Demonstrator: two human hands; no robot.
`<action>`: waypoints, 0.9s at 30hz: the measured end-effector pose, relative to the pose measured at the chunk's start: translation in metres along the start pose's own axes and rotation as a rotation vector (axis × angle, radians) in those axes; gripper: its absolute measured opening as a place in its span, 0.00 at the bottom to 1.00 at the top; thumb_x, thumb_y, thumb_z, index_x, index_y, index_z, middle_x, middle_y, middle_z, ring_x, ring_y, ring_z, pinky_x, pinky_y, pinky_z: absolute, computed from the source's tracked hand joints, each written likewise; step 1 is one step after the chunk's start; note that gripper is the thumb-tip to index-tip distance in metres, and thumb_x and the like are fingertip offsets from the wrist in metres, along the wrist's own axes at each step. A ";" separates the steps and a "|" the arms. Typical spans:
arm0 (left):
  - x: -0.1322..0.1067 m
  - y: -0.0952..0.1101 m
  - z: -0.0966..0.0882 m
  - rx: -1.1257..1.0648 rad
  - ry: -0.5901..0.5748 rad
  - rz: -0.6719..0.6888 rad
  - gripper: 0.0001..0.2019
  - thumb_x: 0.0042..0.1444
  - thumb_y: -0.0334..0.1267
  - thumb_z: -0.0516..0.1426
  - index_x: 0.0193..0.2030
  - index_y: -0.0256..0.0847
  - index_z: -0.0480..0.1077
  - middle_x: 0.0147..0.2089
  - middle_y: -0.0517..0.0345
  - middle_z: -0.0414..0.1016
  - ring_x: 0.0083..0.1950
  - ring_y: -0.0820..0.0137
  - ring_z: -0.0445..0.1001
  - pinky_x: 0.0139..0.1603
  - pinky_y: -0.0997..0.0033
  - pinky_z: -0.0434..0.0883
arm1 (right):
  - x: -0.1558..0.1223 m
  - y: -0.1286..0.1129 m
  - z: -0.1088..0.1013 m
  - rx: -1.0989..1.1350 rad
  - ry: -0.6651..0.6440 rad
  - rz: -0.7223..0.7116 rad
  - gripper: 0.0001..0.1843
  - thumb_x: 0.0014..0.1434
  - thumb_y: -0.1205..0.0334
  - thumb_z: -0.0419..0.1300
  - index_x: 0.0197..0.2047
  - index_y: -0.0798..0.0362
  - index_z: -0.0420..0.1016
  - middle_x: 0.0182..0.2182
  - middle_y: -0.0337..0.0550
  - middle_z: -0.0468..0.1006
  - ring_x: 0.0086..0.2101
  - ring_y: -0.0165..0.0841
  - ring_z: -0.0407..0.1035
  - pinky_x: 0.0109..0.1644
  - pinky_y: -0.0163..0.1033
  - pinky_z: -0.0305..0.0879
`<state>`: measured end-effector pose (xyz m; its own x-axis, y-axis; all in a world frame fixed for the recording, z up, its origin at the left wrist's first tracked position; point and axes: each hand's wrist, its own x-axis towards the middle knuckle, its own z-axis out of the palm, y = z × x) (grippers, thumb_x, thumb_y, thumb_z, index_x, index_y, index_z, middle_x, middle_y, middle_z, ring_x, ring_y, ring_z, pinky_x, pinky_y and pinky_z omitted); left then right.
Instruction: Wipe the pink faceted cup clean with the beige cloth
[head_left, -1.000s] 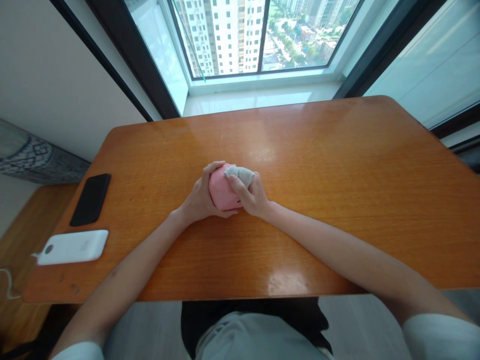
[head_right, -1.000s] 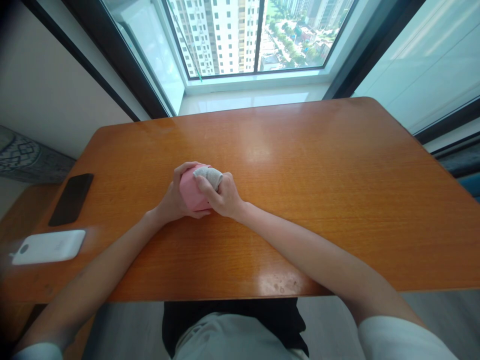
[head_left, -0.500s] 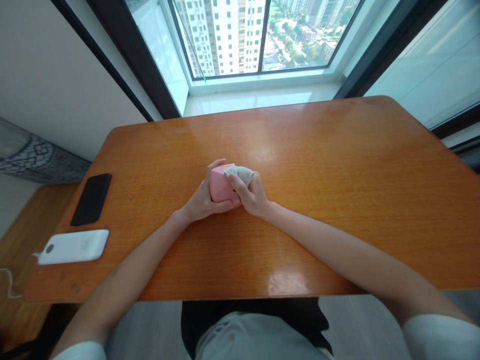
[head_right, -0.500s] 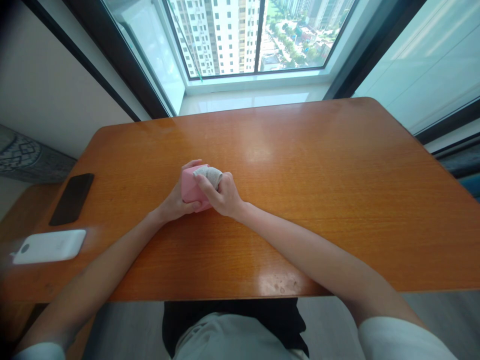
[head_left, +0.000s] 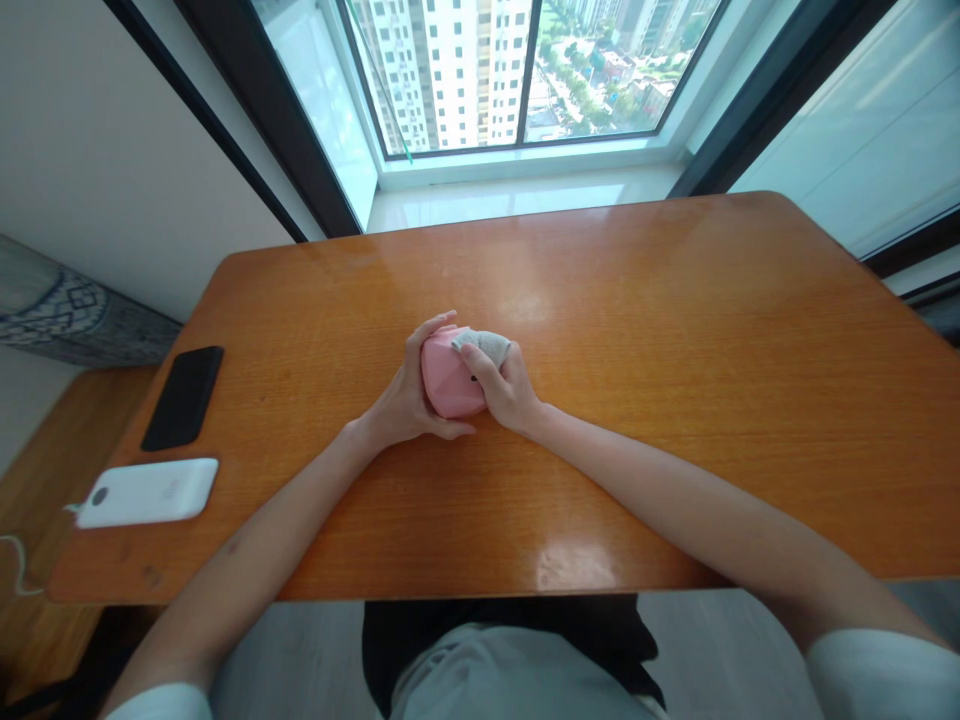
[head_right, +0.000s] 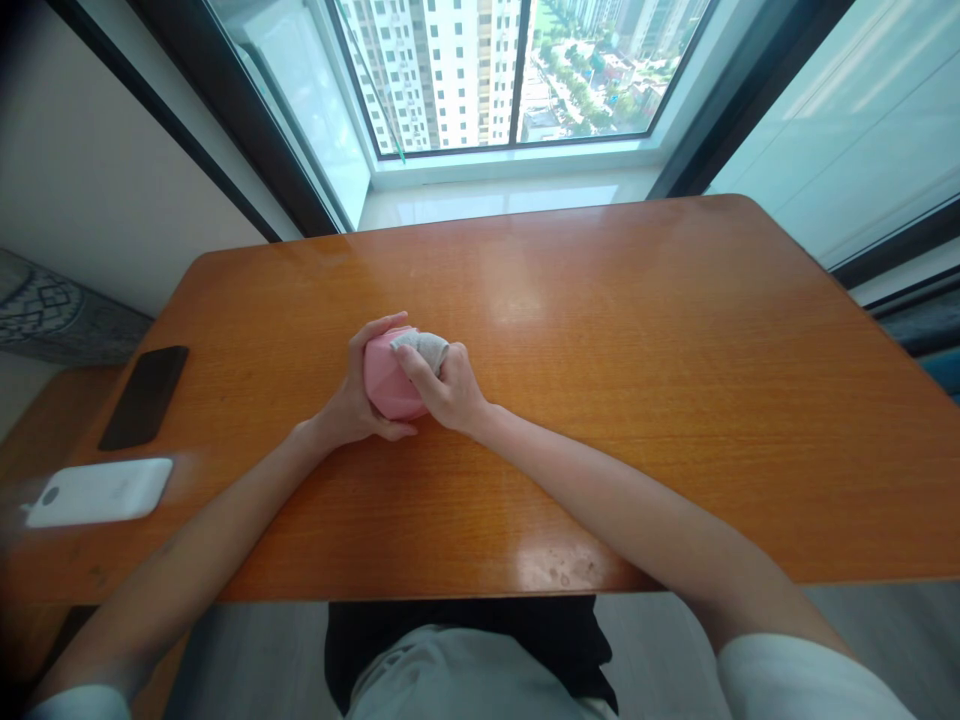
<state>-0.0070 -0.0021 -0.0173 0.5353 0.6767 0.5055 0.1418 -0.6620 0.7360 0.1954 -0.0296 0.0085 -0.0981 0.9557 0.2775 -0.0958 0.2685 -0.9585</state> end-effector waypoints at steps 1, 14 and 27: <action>0.000 0.000 0.000 0.007 0.000 0.006 0.76 0.39 0.62 0.84 0.87 0.62 0.45 0.86 0.40 0.56 0.81 0.37 0.70 0.79 0.29 0.74 | 0.000 0.000 0.000 0.000 0.001 0.002 0.34 0.71 0.28 0.62 0.28 0.48 0.67 0.25 0.33 0.62 0.27 0.28 0.56 0.31 0.39 0.54; 0.003 -0.004 0.003 0.270 0.058 0.228 0.72 0.47 0.56 0.84 0.88 0.58 0.41 0.87 0.32 0.54 0.88 0.39 0.60 0.81 0.27 0.72 | 0.002 -0.002 0.000 0.027 0.006 -0.008 0.33 0.71 0.29 0.62 0.28 0.48 0.67 0.25 0.33 0.62 0.28 0.28 0.56 0.32 0.38 0.56; 0.000 0.004 -0.008 0.283 0.045 -0.002 0.69 0.42 0.69 0.80 0.85 0.48 0.56 0.76 0.42 0.73 0.73 0.37 0.77 0.76 0.30 0.75 | 0.003 0.000 -0.001 0.040 0.022 0.012 0.30 0.71 0.32 0.63 0.33 0.50 0.76 0.28 0.36 0.70 0.30 0.31 0.62 0.35 0.39 0.62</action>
<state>-0.0129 -0.0022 -0.0106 0.4984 0.6872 0.5285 0.3730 -0.7203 0.5848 0.1959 -0.0265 0.0094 -0.0780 0.9612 0.2645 -0.1340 0.2528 -0.9582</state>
